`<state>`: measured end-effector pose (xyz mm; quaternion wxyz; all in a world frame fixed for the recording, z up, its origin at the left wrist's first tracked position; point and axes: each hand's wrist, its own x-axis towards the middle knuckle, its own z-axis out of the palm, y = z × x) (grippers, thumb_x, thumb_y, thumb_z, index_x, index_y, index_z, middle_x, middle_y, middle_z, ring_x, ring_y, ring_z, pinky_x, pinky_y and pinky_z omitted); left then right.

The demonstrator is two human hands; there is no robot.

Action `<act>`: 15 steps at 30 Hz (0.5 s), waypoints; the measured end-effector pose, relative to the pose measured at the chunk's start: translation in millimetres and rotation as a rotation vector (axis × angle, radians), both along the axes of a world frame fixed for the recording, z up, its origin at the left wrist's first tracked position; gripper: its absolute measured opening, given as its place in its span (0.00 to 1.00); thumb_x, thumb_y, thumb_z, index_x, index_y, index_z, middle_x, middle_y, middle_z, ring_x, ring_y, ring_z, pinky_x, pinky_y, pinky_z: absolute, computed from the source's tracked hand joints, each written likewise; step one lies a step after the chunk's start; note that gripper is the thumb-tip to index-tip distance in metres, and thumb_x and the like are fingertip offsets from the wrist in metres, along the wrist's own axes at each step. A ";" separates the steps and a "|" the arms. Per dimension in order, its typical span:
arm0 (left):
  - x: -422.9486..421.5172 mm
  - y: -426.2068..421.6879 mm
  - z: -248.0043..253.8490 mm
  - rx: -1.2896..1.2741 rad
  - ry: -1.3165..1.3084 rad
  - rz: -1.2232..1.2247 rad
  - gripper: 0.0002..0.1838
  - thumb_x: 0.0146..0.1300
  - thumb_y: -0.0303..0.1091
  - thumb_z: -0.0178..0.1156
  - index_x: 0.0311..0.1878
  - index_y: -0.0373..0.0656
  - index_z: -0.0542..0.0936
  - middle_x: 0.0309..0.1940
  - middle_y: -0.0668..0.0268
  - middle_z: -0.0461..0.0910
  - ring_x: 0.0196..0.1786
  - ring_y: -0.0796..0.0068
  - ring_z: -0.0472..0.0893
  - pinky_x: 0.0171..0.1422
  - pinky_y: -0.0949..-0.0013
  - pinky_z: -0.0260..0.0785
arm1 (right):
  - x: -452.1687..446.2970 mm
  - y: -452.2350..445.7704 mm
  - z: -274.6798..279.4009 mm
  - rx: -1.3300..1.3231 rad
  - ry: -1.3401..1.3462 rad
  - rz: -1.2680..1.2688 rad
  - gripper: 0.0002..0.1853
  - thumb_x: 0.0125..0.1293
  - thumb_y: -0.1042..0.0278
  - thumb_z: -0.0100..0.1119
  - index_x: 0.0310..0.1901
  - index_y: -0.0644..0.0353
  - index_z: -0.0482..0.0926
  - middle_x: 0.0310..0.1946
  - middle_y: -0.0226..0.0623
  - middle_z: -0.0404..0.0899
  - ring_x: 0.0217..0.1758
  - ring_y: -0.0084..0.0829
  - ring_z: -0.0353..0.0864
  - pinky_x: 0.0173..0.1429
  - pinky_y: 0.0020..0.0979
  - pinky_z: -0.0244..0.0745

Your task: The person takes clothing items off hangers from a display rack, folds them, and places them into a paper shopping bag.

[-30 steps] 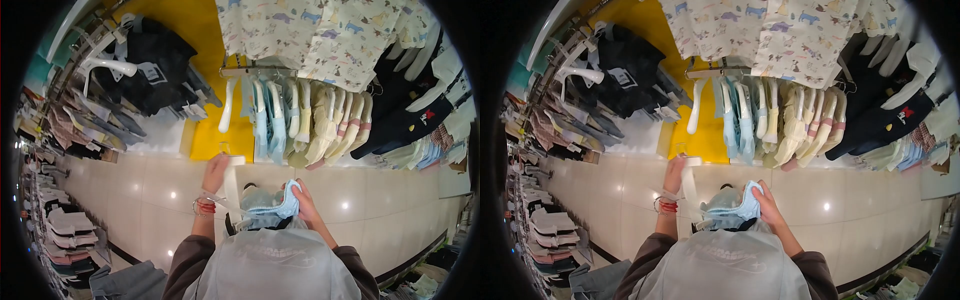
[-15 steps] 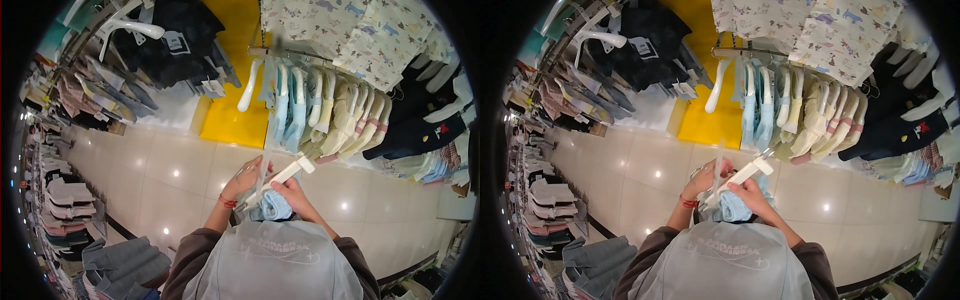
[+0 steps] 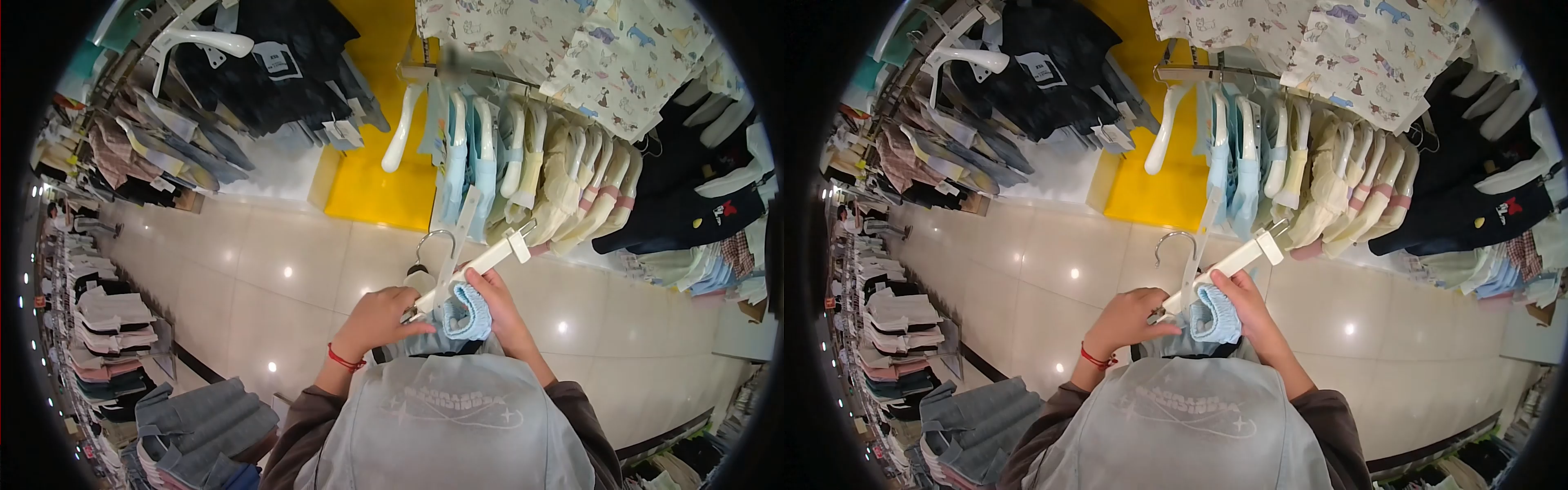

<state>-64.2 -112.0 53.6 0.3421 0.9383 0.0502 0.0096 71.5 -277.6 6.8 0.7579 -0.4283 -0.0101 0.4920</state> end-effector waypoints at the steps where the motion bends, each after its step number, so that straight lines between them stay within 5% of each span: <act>1: 1.2 0.7 2.7 0.035 -0.016 -0.009 0.23 0.52 0.53 0.63 0.29 0.40 0.71 0.22 0.61 0.73 0.26 0.58 0.75 0.29 0.61 0.66 | 3.4 -3.7 1.9 -0.010 0.005 0.008 0.11 0.65 0.64 0.55 0.45 0.62 0.74 0.36 0.33 0.79 0.36 0.20 0.79 0.40 0.23 0.76; 15: 28.6 -1.3 -1.4 -0.036 -0.148 -0.037 0.17 0.51 0.43 0.67 0.27 0.40 0.73 0.17 0.63 0.70 0.20 0.64 0.71 0.25 0.67 0.63 | 9.1 -36.7 -1.2 -0.032 -0.147 -0.032 0.14 0.66 0.68 0.54 0.51 0.64 0.70 0.44 0.35 0.77 0.44 0.21 0.76 0.47 0.23 0.72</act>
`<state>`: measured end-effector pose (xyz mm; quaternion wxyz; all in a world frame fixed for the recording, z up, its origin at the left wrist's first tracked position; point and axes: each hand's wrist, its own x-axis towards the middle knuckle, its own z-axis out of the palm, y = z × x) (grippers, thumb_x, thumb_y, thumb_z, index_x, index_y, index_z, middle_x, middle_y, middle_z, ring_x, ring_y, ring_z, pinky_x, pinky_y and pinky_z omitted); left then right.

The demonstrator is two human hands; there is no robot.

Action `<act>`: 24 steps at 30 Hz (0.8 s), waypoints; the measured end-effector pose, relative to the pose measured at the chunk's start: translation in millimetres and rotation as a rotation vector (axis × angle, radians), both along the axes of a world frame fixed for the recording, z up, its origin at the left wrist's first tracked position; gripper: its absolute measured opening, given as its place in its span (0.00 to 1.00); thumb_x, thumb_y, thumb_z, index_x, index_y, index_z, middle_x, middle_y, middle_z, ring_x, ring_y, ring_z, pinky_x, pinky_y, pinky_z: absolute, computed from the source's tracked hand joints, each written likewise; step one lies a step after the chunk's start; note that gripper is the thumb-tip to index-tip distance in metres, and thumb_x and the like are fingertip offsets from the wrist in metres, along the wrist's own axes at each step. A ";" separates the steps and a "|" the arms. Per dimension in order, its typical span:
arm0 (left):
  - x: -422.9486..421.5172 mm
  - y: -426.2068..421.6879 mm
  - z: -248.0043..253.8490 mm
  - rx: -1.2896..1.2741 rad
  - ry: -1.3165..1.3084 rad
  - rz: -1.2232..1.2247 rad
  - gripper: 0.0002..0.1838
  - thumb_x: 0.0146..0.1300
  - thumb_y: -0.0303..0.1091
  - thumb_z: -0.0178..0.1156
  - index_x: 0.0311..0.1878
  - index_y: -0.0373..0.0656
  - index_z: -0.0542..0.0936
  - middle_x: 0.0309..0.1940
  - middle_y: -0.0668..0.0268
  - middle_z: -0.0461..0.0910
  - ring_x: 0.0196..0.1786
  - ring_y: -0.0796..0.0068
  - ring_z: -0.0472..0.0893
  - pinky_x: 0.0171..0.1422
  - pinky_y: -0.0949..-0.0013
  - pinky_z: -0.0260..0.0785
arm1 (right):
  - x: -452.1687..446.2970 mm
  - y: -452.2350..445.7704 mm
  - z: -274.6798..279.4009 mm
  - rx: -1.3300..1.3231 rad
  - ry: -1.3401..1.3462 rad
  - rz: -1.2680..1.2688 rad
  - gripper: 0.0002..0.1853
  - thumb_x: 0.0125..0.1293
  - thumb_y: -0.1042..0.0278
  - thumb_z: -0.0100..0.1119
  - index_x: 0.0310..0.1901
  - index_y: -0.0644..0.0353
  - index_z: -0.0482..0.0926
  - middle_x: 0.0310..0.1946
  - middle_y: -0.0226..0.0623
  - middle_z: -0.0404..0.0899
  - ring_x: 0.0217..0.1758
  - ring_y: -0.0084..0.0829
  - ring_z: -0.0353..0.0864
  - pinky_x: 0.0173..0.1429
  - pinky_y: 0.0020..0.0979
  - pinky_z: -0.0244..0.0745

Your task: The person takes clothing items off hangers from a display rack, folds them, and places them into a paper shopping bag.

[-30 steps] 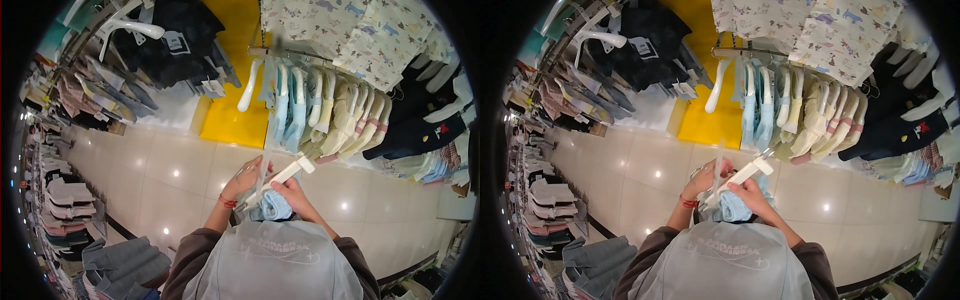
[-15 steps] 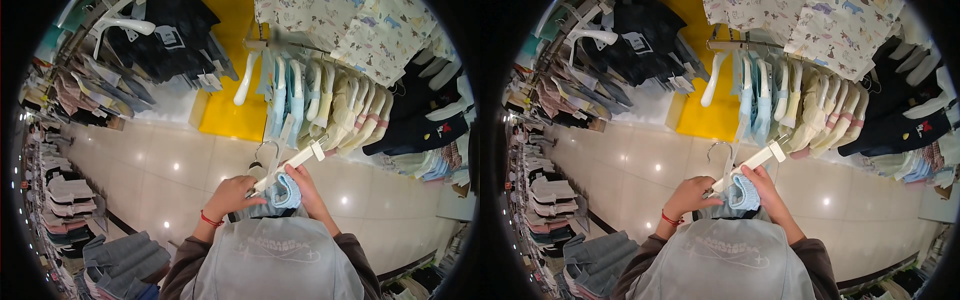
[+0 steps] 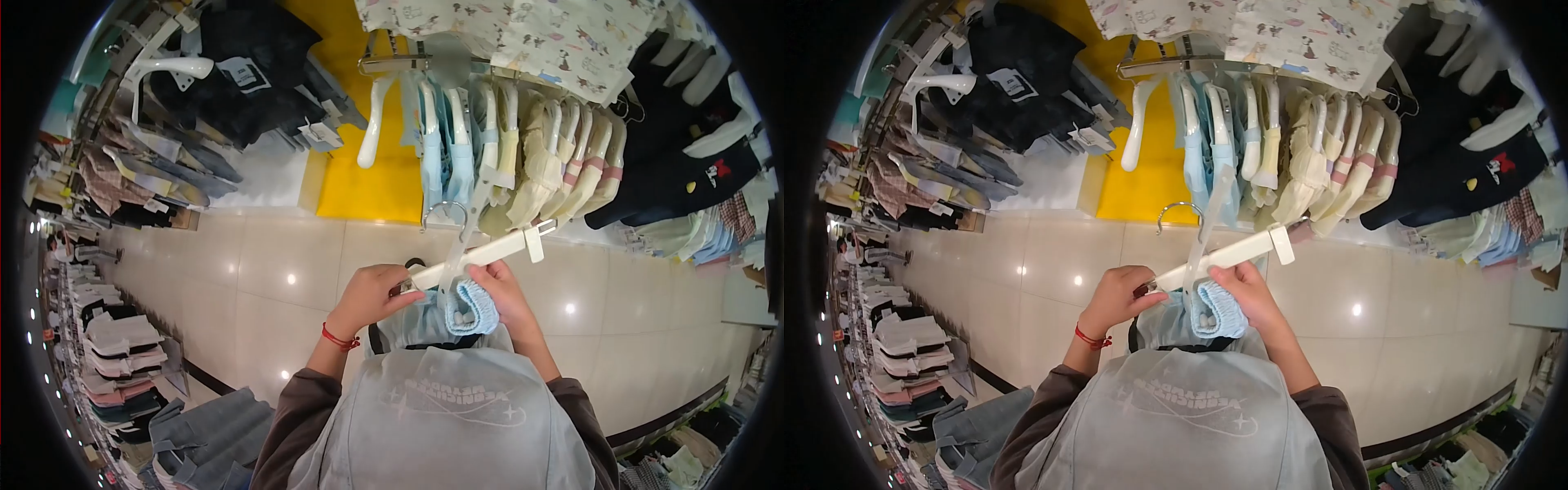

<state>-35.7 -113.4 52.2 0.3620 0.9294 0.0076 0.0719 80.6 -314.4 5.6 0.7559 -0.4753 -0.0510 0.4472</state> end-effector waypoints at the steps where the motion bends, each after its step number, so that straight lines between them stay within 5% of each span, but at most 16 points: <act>1: 1.5 0.0 0.3 -0.005 -0.009 0.005 0.16 0.50 0.42 0.67 0.27 0.40 0.73 0.17 0.63 0.69 0.20 0.65 0.71 0.25 0.67 0.63 | -2.9 0.6 -2.5 0.046 -0.017 0.012 0.15 0.65 0.68 0.54 0.52 0.64 0.69 0.45 0.37 0.77 0.45 0.22 0.76 0.48 0.23 0.71; 3: 4.7 4.0 2.1 0.004 -0.030 0.023 0.16 0.50 0.41 0.67 0.27 0.40 0.74 0.16 0.64 0.69 0.19 0.66 0.70 0.24 0.68 0.62 | -1.6 -1.0 -3.4 0.120 -0.038 0.109 0.18 0.65 0.69 0.54 0.54 0.63 0.67 0.48 0.41 0.76 0.50 0.24 0.73 0.52 0.24 0.69; 7: 5.2 17.1 14.7 -0.029 -0.061 0.108 0.15 0.49 0.39 0.68 0.27 0.39 0.74 0.17 0.64 0.69 0.19 0.67 0.70 0.24 0.69 0.62 | -3.5 -1.2 -24.3 0.070 -0.105 0.145 0.18 0.64 0.68 0.55 0.55 0.59 0.67 0.45 0.38 0.77 0.41 0.18 0.75 0.45 0.20 0.69; 13: -1.5 33.5 37.1 0.004 -0.038 0.115 0.15 0.50 0.38 0.68 0.28 0.38 0.74 0.18 0.62 0.70 0.19 0.67 0.71 0.25 0.70 0.63 | 17.8 -40.7 -27.5 0.108 -0.197 -0.204 0.25 0.64 0.63 0.56 0.60 0.58 0.61 0.41 0.38 0.76 0.38 0.21 0.76 0.39 0.19 0.71; 18: 3.8 22.3 44.2 0.013 0.034 -0.138 0.15 0.50 0.40 0.67 0.30 0.39 0.75 0.19 0.63 0.72 0.21 0.66 0.73 0.26 0.69 0.65 | 44.4 -67.4 18.1 0.173 -0.363 -0.328 0.41 0.58 0.44 0.59 0.65 0.60 0.54 0.38 0.35 0.74 0.36 0.20 0.75 0.36 0.17 0.70; 19: 6.0 19.5 44.8 0.002 0.058 -0.184 0.16 0.50 0.41 0.67 0.30 0.40 0.75 0.20 0.63 0.73 0.21 0.66 0.74 0.26 0.69 0.66 | 46.3 -74.6 26.4 0.137 -0.422 -0.196 0.45 0.53 0.39 0.62 0.63 0.62 0.58 0.38 0.35 0.75 0.38 0.22 0.75 0.42 0.20 0.69; 22: 15.7 24.0 40.5 -0.017 0.087 -0.196 0.17 0.51 0.43 0.67 0.33 0.41 0.75 0.21 0.64 0.74 0.23 0.65 0.75 0.28 0.68 0.67 | 44.7 -82.2 33.7 -0.013 -0.534 -0.004 0.41 0.52 0.40 0.63 0.59 0.62 0.65 0.39 0.34 0.75 0.39 0.24 0.75 0.46 0.24 0.67; 24: 23.1 31.7 37.8 0.023 0.104 -0.225 0.17 0.51 0.44 0.66 0.35 0.41 0.75 0.22 0.64 0.75 0.26 0.65 0.76 0.32 0.67 0.67 | 38.6 -81.0 48.4 0.039 -0.549 0.113 0.30 0.55 0.51 0.63 0.54 0.62 0.70 0.38 0.33 0.76 0.40 0.24 0.74 0.47 0.26 0.66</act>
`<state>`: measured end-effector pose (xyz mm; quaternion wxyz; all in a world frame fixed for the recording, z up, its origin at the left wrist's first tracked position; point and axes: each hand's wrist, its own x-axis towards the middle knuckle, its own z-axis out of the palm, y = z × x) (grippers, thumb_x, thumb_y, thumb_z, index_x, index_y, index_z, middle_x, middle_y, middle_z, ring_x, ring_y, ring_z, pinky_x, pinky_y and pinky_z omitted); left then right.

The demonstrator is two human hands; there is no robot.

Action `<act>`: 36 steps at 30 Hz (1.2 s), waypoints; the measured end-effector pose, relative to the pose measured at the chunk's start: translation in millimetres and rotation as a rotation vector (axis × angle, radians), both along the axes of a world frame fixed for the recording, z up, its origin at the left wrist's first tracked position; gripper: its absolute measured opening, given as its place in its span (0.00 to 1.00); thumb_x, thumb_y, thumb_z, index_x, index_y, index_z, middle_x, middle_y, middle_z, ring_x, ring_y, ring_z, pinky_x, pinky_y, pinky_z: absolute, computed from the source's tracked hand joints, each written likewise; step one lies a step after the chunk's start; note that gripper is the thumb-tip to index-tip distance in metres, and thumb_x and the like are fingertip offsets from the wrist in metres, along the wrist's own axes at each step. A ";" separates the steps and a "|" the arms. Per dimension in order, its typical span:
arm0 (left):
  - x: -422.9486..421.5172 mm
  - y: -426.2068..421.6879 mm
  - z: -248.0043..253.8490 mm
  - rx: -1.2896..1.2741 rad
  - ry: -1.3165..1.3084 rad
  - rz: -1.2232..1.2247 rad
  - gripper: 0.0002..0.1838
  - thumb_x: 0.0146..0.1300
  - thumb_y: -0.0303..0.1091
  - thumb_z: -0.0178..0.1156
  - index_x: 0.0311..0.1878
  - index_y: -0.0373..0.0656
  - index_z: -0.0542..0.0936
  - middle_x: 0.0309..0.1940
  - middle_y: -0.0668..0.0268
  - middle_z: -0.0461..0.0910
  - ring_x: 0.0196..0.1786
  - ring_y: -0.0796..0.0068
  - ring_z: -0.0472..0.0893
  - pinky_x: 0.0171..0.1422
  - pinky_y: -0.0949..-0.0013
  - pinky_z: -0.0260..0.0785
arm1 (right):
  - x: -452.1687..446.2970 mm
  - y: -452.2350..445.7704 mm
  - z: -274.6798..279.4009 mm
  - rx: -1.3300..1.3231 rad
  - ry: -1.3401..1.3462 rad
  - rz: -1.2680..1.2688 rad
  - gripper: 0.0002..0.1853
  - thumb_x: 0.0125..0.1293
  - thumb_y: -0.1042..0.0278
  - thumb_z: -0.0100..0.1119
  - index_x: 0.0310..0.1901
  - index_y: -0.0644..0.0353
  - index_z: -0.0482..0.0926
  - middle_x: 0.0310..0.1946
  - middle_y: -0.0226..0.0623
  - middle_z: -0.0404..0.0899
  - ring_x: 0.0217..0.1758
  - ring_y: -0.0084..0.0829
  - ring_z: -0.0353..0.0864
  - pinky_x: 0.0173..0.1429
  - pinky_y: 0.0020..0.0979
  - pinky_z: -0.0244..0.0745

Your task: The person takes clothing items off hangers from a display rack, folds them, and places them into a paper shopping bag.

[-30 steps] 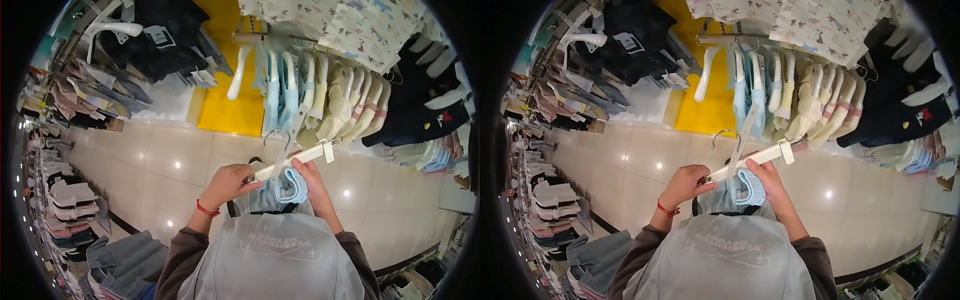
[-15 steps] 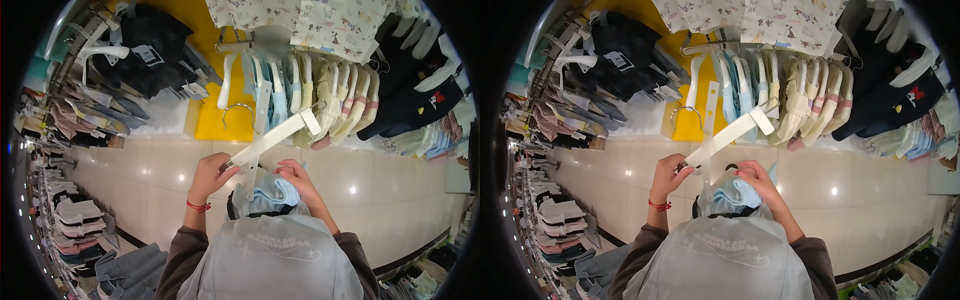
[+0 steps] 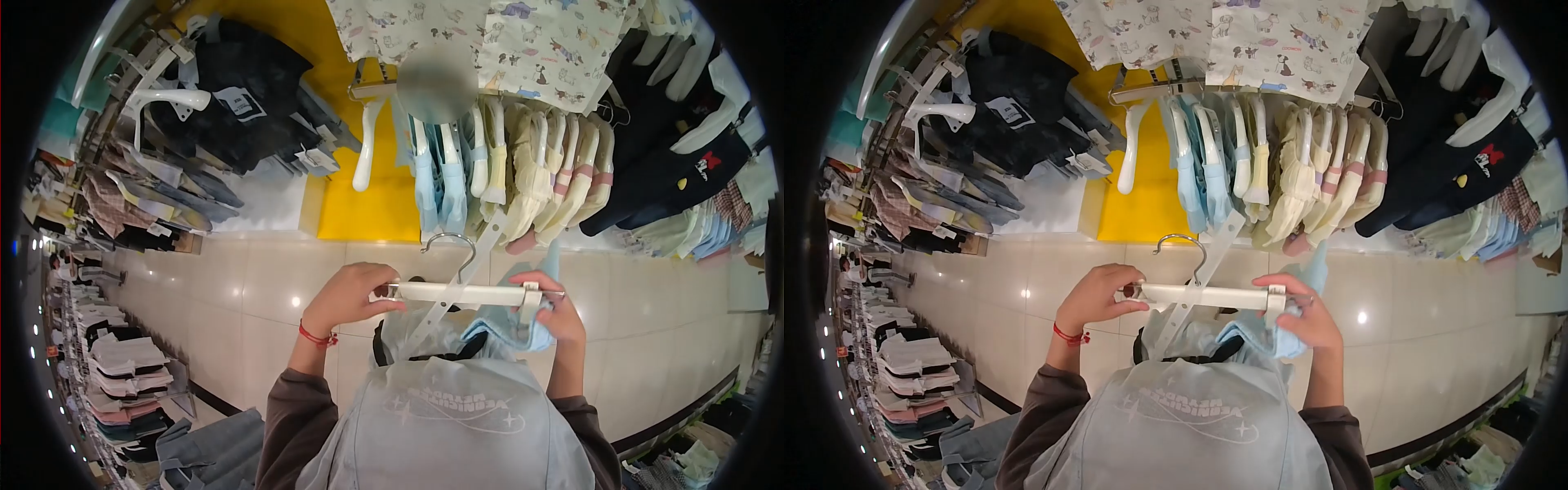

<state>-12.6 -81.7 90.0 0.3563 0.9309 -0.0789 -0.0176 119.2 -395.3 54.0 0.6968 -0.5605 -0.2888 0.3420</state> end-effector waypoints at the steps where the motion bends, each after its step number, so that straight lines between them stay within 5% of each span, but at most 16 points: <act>1: 2.5 3.7 -2.9 0.019 0.009 -0.013 0.17 0.51 0.44 0.66 0.36 0.42 0.75 0.22 0.64 0.75 0.27 0.64 0.76 0.34 0.66 0.67 | -6.9 2.7 5.0 0.004 0.039 0.048 0.27 0.56 0.55 0.62 0.54 0.62 0.70 0.37 0.33 0.76 0.40 0.23 0.74 0.47 0.26 0.66; 3: 7.9 11.2 -19.8 0.057 -0.040 0.026 0.17 0.51 0.43 0.66 0.38 0.42 0.76 0.24 0.64 0.76 0.32 0.64 0.77 0.38 0.65 0.67 | -17.0 9.2 7.5 -0.037 0.058 0.079 0.18 0.60 0.69 0.59 0.51 0.62 0.69 0.34 0.31 0.76 0.39 0.22 0.74 0.45 0.26 0.67; 8: 26.3 15.1 -50.1 0.307 -0.381 0.302 0.24 0.54 0.41 0.64 0.52 0.40 0.72 0.45 0.57 0.74 0.46 0.61 0.74 0.52 0.62 0.65 | -44.9 40.6 -8.7 -0.156 -0.106 -0.119 0.14 0.62 0.69 0.57 0.46 0.60 0.65 0.32 0.34 0.76 0.36 0.24 0.75 0.41 0.26 0.69; 11: 26.8 -0.9 -59.1 -0.057 -0.262 0.494 0.30 0.57 0.39 0.62 0.60 0.36 0.64 0.51 0.54 0.70 0.48 0.62 0.73 0.52 0.63 0.67 | -52.5 62.5 -15.9 -0.279 -0.352 -0.225 0.17 0.61 0.67 0.58 0.48 0.59 0.64 0.31 0.42 0.77 0.31 0.34 0.78 0.35 0.31 0.71; 14: 24.2 -43.1 -50.6 -0.440 0.102 0.439 0.36 0.60 0.37 0.60 0.65 0.35 0.53 0.51 0.53 0.70 0.49 0.65 0.73 0.50 0.65 0.69 | -62.9 84.8 -13.1 -0.385 -0.393 -0.263 0.18 0.61 0.66 0.59 0.48 0.59 0.63 0.30 0.46 0.77 0.28 0.40 0.78 0.32 0.34 0.71; 17: 33.4 -60.5 -68.4 -1.022 0.159 0.361 0.43 0.60 0.35 0.59 0.67 0.35 0.41 0.51 0.52 0.70 0.49 0.66 0.74 0.48 0.67 0.70 | -64.4 99.7 -28.3 -0.292 -0.431 -0.245 0.20 0.61 0.64 0.59 0.49 0.59 0.62 0.29 0.47 0.77 0.26 0.45 0.78 0.30 0.36 0.71; 20: 45.5 -50.2 -75.7 -0.992 0.174 0.433 0.43 0.61 0.30 0.56 0.68 0.38 0.36 0.50 0.52 0.70 0.48 0.68 0.75 0.50 0.68 0.69 | -61.9 113.3 -34.5 -0.321 -0.516 -0.189 0.22 0.59 0.65 0.60 0.50 0.60 0.60 0.34 0.48 0.77 0.32 0.47 0.78 0.34 0.38 0.71; 22: 49.3 -37.2 -83.4 -0.999 0.135 0.449 0.37 0.61 0.30 0.54 0.66 0.37 0.44 0.46 0.54 0.72 0.43 0.69 0.77 0.46 0.69 0.71 | -59.4 120.6 -27.8 -0.450 -0.442 -0.063 0.24 0.58 0.69 0.62 0.51 0.61 0.59 0.40 0.48 0.76 0.40 0.46 0.79 0.37 0.34 0.72; 26: 63.2 19.8 -90.4 -0.960 0.396 0.406 0.23 0.61 0.32 0.51 0.58 0.35 0.59 0.34 0.57 0.75 0.30 0.73 0.78 0.32 0.70 0.72 | -57.5 131.8 -32.7 -0.290 -0.524 -0.182 0.28 0.57 0.66 0.62 0.55 0.61 0.59 0.43 0.44 0.75 0.31 0.43 0.77 0.33 0.37 0.70; 27: 64.4 17.3 -71.1 -0.911 0.230 0.575 0.17 0.61 0.34 0.51 0.49 0.35 0.64 0.25 0.61 0.75 0.22 0.74 0.75 0.24 0.69 0.69 | -54.5 128.7 -33.2 -0.319 -0.469 -0.210 0.29 0.57 0.66 0.62 0.55 0.61 0.58 0.44 0.42 0.75 0.30 0.42 0.77 0.33 0.36 0.70; 36: 146.2 120.6 -40.7 -0.165 0.387 0.496 0.27 0.57 0.29 0.45 0.59 0.30 0.53 0.23 0.52 0.75 0.23 0.63 0.78 0.27 0.62 0.71 | -42.9 120.8 -47.9 -0.393 -0.292 -0.389 0.30 0.56 0.69 0.63 0.56 0.61 0.58 0.41 0.36 0.75 0.41 0.29 0.72 0.36 0.26 0.68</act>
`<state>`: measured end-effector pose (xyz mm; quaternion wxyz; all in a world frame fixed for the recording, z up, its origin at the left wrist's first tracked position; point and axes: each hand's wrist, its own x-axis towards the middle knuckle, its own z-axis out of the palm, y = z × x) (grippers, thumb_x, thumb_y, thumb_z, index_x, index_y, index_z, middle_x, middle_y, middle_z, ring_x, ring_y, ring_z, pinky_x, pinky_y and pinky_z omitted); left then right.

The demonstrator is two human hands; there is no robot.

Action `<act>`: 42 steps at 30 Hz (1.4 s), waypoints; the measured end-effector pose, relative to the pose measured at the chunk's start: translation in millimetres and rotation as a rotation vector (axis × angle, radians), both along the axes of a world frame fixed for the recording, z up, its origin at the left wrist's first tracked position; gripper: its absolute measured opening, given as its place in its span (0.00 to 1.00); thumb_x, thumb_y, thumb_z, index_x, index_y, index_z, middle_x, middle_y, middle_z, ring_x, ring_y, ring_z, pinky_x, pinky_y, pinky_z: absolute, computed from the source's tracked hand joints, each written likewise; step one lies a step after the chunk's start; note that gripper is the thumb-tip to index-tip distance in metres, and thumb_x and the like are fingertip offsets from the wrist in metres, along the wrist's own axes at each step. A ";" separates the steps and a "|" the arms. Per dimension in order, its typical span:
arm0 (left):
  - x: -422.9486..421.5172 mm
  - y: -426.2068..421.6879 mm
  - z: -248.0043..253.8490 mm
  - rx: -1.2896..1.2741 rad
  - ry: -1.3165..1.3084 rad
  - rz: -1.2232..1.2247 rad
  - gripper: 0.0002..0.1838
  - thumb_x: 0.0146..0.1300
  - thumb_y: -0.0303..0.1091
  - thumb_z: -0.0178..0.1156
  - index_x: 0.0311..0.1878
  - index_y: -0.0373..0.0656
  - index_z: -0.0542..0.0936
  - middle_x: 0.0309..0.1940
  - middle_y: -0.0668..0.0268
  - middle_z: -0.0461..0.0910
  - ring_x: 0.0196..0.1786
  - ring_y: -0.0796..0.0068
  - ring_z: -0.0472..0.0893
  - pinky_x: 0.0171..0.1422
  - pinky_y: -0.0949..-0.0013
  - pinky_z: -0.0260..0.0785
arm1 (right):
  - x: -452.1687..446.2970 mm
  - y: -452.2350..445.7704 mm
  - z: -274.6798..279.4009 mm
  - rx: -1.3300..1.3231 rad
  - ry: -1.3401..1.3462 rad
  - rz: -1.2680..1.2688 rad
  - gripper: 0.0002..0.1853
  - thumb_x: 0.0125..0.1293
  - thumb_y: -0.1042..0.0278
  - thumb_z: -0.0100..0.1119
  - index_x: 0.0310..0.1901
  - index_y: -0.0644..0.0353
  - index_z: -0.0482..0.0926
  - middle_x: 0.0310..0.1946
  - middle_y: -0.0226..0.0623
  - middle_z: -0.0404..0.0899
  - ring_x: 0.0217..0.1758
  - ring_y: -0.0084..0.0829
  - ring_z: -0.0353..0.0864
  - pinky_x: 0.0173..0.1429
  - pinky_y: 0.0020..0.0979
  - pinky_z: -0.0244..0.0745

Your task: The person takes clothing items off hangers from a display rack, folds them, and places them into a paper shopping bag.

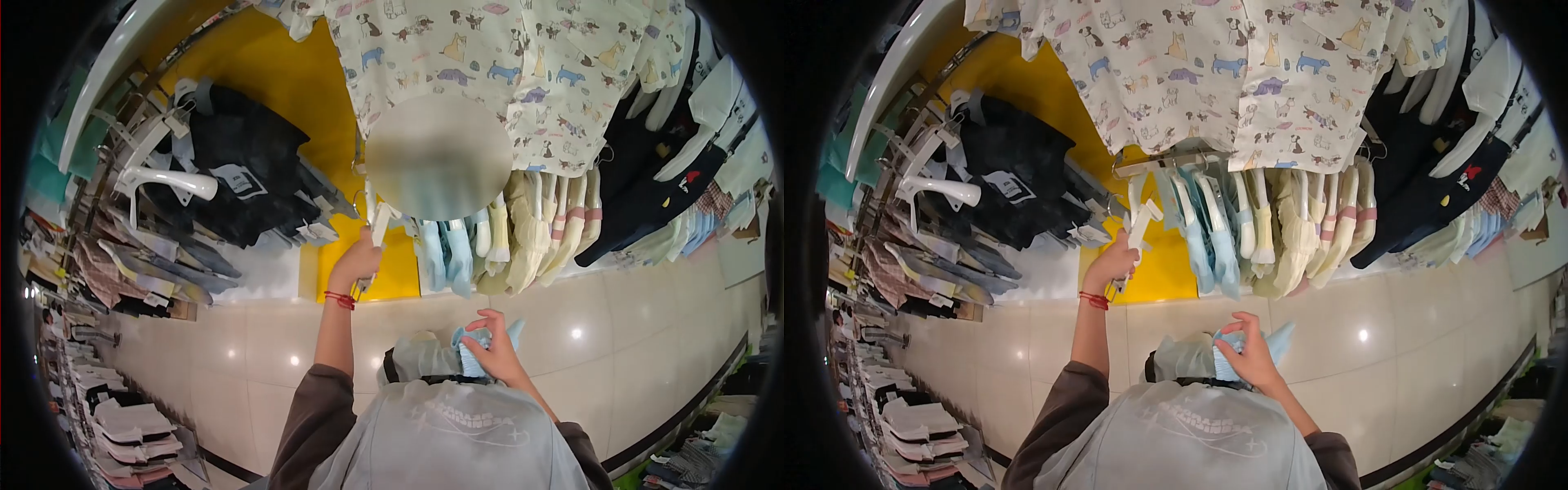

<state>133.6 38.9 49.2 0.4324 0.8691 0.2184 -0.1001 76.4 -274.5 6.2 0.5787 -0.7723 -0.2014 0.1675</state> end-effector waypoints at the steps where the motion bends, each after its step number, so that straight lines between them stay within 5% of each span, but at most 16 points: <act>1: 8.5 5.2 6.6 -0.007 0.066 -0.007 0.27 0.56 0.29 0.44 0.59 0.30 0.53 0.25 0.48 0.76 0.24 0.59 0.79 0.29 0.60 0.71 | 1.0 2.8 4.9 -0.001 0.050 -0.020 0.30 0.56 0.69 0.63 0.56 0.61 0.58 0.41 0.35 0.75 0.42 0.28 0.72 0.37 0.25 0.68; 16: 119.8 31.8 -5.1 -0.004 0.104 -0.105 0.35 0.52 0.25 0.49 0.63 0.27 0.50 0.34 0.46 0.75 0.24 0.61 0.78 0.27 0.62 0.72 | 4.3 27.3 -1.5 -0.034 0.123 -0.081 0.26 0.58 0.67 0.62 0.54 0.59 0.60 0.38 0.33 0.77 0.34 0.26 0.73 0.32 0.25 0.67; 22: 110.9 34.1 -22.7 -0.114 0.071 -0.062 0.30 0.57 0.31 0.48 0.58 0.20 0.55 0.43 0.44 0.75 0.31 0.61 0.82 0.33 0.67 0.74 | 5.4 34.3 2.9 -0.080 0.073 -0.090 0.23 0.58 0.66 0.62 0.52 0.59 0.64 0.37 0.33 0.78 0.37 0.28 0.75 0.36 0.27 0.68; 34: 68.0 40.9 -47.9 0.112 -0.220 -0.069 0.33 0.58 0.38 0.54 0.64 0.33 0.55 0.48 0.39 0.73 0.48 0.42 0.75 0.52 0.54 0.68 | 27.0 40.9 20.9 -0.112 0.117 0.233 0.17 0.52 0.62 0.69 0.38 0.60 0.75 0.32 0.31 0.77 0.36 0.25 0.76 0.42 0.26 0.70; 37: 48.3 32.8 -26.2 0.306 -0.296 -0.007 0.34 0.57 0.35 0.57 0.64 0.33 0.57 0.51 0.42 0.71 0.54 0.46 0.73 0.55 0.59 0.66 | 35.2 37.7 37.6 -0.062 0.179 0.092 0.15 0.51 0.64 0.70 0.35 0.60 0.75 0.31 0.30 0.76 0.34 0.23 0.75 0.41 0.25 0.70; 40: 18.2 14.3 23.7 0.216 -0.482 -0.179 0.36 0.54 0.34 0.61 0.64 0.35 0.57 0.57 0.43 0.64 0.59 0.46 0.66 0.61 0.57 0.62 | 44.8 25.0 47.9 0.106 0.047 -0.089 0.14 0.56 0.61 0.66 0.35 0.59 0.73 0.29 0.31 0.74 0.32 0.21 0.73 0.37 0.24 0.69; 42: 4.0 -6.3 24.3 -0.055 -0.669 -0.476 0.38 0.51 0.35 0.65 0.63 0.35 0.59 0.58 0.48 0.65 0.61 0.49 0.64 0.65 0.59 0.57 | 50.0 22.9 59.4 0.491 0.148 -0.126 0.15 0.59 0.58 0.63 0.34 0.58 0.70 0.27 0.30 0.71 0.28 0.21 0.69 0.32 0.22 0.66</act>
